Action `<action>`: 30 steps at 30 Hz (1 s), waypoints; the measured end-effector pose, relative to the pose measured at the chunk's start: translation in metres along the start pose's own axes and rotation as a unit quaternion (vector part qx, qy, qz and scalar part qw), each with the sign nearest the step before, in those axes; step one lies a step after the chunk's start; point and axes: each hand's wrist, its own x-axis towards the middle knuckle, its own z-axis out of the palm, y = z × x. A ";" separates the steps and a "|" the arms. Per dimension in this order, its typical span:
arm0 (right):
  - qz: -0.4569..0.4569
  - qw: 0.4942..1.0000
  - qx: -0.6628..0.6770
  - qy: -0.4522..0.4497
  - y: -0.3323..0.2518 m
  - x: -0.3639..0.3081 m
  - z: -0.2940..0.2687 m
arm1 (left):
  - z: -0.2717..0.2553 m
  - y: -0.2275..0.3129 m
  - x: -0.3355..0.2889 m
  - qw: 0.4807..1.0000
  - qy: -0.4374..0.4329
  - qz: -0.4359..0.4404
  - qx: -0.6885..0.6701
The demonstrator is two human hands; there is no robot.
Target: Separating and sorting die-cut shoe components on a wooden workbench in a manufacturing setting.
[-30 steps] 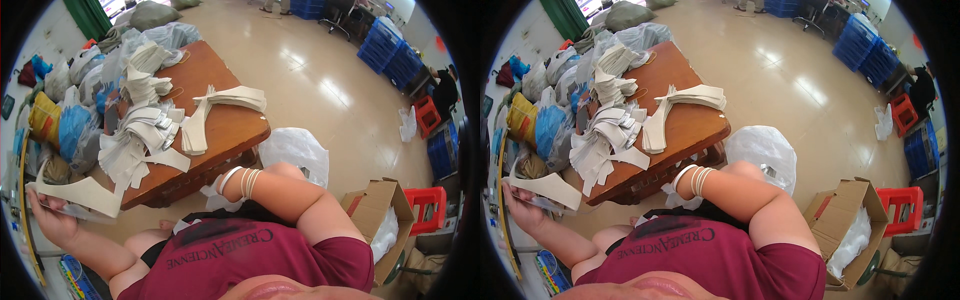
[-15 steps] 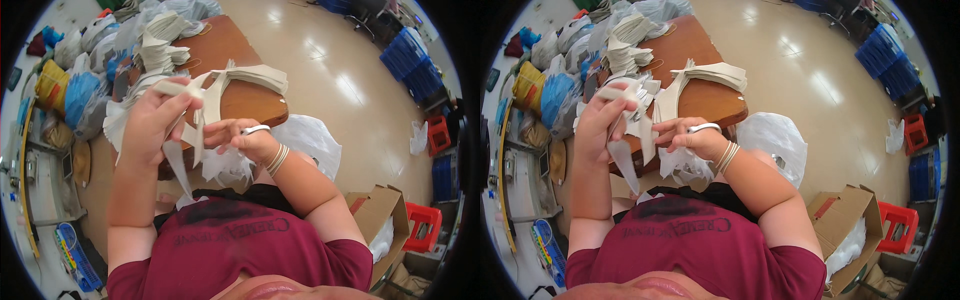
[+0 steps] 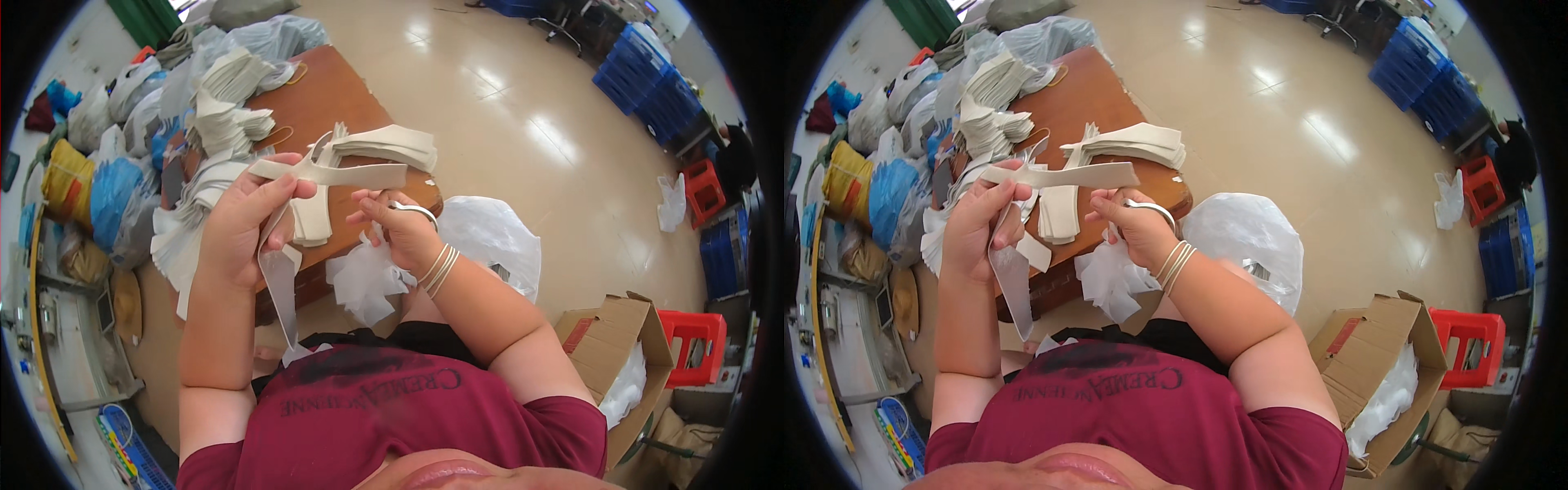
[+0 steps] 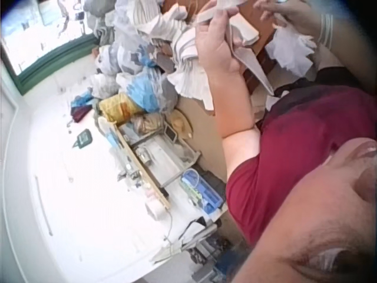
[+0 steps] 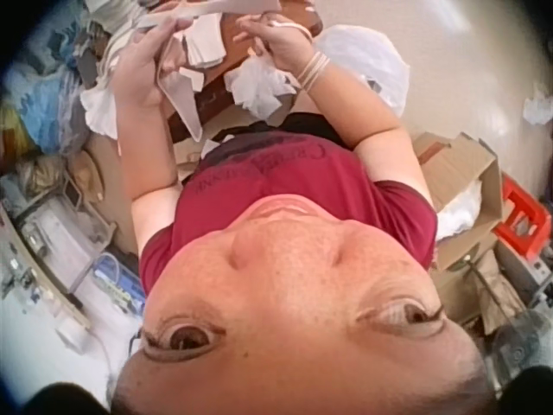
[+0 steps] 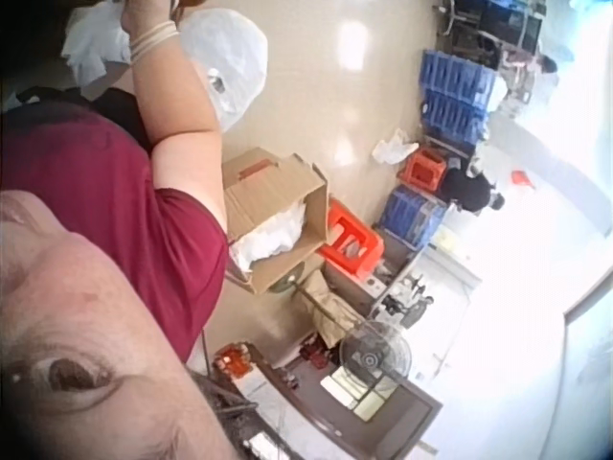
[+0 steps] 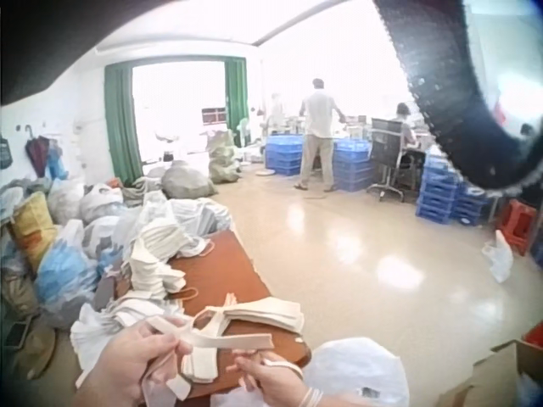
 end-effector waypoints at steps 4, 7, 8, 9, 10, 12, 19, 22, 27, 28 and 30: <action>0.032 0.999 0.010 0.023 0.000 0.001 -0.006 | 0.005 0.002 0.003 0.999 -0.037 -0.003 -0.035; -0.032 0.999 -0.007 -0.026 0.000 0.002 -0.007 | 0.008 0.004 0.009 0.995 -0.078 0.004 -0.062; -0.026 0.998 0.007 -0.062 -0.004 0.001 -0.005 | 0.008 0.005 0.010 0.994 -0.081 0.000 -0.078; -0.020 0.995 0.021 -0.099 -0.006 0.001 -0.004 | 0.008 0.004 0.012 0.992 -0.084 -0.004 -0.095; -0.020 0.995 0.021 -0.099 -0.003 0.002 -0.007 | 0.009 0.004 0.013 0.992 -0.084 -0.004 -0.095; 0.060 0.984 0.049 -0.162 0.009 0.005 -0.016 | 0.011 0.002 0.014 0.990 -0.085 -0.007 -0.115; 0.009 1.000 0.007 -0.018 0.002 -0.002 0.006 | -0.001 -0.001 0.020 0.998 -0.040 0.026 -0.050; -0.040 0.997 -0.034 0.057 -0.020 0.000 -0.012 | -0.001 -0.004 0.026 0.997 0.056 -0.025 -0.040; -0.066 0.968 -0.181 0.160 -0.041 0.009 -0.026 | -0.078 -0.031 0.044 0.983 -0.027 -0.153 0.097; -0.058 0.961 -0.204 0.179 -0.041 0.011 -0.027 | -0.082 -0.036 0.050 0.983 -0.024 -0.155 0.097; -0.052 0.952 -0.228 0.198 -0.043 0.018 -0.028 | -0.084 -0.048 0.066 0.977 0.049 -0.149 0.142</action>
